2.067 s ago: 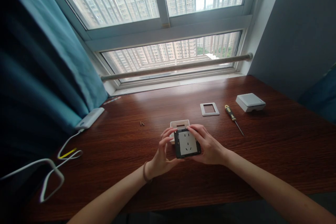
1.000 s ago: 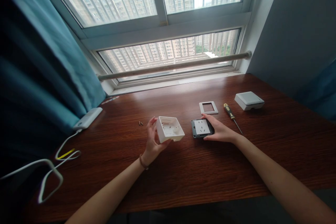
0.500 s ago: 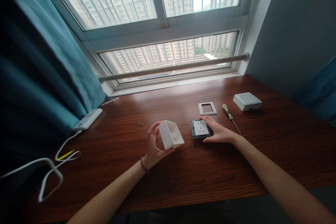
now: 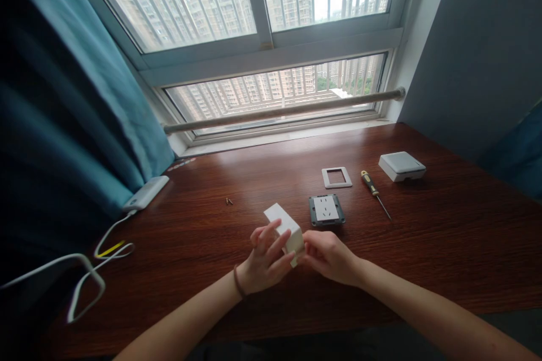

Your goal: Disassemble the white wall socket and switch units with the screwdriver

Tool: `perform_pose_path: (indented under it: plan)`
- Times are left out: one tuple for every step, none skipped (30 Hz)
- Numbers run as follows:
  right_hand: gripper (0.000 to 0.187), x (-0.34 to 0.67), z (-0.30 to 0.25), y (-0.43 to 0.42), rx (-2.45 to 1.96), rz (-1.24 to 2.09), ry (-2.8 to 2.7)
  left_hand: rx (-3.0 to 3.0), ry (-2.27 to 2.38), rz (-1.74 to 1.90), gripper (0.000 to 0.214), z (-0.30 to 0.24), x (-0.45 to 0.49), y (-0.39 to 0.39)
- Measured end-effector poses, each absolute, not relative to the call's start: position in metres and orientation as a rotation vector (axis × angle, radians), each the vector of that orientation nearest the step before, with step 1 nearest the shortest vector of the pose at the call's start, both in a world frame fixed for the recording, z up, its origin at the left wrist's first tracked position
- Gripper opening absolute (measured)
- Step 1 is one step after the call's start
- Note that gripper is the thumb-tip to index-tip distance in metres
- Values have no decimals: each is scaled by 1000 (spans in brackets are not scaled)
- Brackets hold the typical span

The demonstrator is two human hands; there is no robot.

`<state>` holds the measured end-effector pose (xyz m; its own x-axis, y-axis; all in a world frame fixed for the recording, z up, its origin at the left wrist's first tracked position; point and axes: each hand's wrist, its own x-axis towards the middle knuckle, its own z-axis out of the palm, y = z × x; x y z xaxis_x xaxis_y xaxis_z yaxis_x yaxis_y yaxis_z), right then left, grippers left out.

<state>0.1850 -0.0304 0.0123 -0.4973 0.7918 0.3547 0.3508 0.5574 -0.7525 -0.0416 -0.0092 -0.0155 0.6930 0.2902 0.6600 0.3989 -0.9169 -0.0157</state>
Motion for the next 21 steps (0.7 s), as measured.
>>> perform_pose_path:
  plan:
    - [10,180,11,-35,-914,825,-2082,-2759,-531,-1008,61,-17,-42,-11]
    - [11,177,9,-39,-916,857,-2065,-2757,-525,-1019,61,-17,-41,-13]
    - [11,176,8,-40,-916,901,-2025,-2734,-551,-1073,64,-17,-41,-13]
    - [11,176,7,-40,-909,960,-1969,-2692,-615,-1166,71,-15,-39,-13]
    - [12,176,6,-39,-895,1025,-1905,-2644,-717,-1285,82,-13,-37,-13]
    - [12,177,5,-38,-878,1089,-1833,-2606,-846,-1412,94,-10,-34,-12]
    - [13,178,4,-36,-861,1142,-1763,-2599,-992,-1522,105,-7,-31,-11]
    - [14,178,3,-34,-846,1178,-1703,-2641,-1136,-1597,112,-4,-28,-11]
    - [14,178,2,-33,-832,1200,-1660,-2725,-1260,-1644,114,-1,-26,-10]
    - [14,178,1,-32,-818,1215,-1632,-2829,-1363,-1670,112,1,-23,-9]
    - [14,178,0,-31,-805,1225,-1615,-2934,-1432,-1688,108,3,-22,-9]
    - [14,178,0,-30,-792,1232,-1607,-3021,-1473,-1709,103,4,-21,-9]
    - [15,177,-1,-30,-781,1239,-1604,-3080,-1494,-1734,99,4,-21,-9]
    - [15,177,-2,-30,-774,1245,-1604,-3112,-1503,-1760,96,4,-21,-9]
    - [16,176,-2,-30,-775,1244,-1604,-3125,-1509,-1777,94,4,-21,-10]
    - [16,176,-3,-30,-783,1239,-1606,-3126,-1512,-1783,93,4,-21,-11]
    - [17,175,-2,-30,-791,1234,-1608,-3122,-1515,-1781,93,4,-20,-12]
    - [17,174,-2,-30,-794,1239,-1609,-3109,-1518,-1776,93,4,-20,-13]
    - [18,174,-1,-29,-789,1258,-1606,-3093,-1518,-1766,92,5,-20,-13]
    - [19,173,0,-29,-773,1287,-1600,-3066,-1513,-1766,92,6,-20,-12]
    - [20,173,2,-28,-753,1317,-1587,-3019,-1506,-1782,92,7,-22,-9]
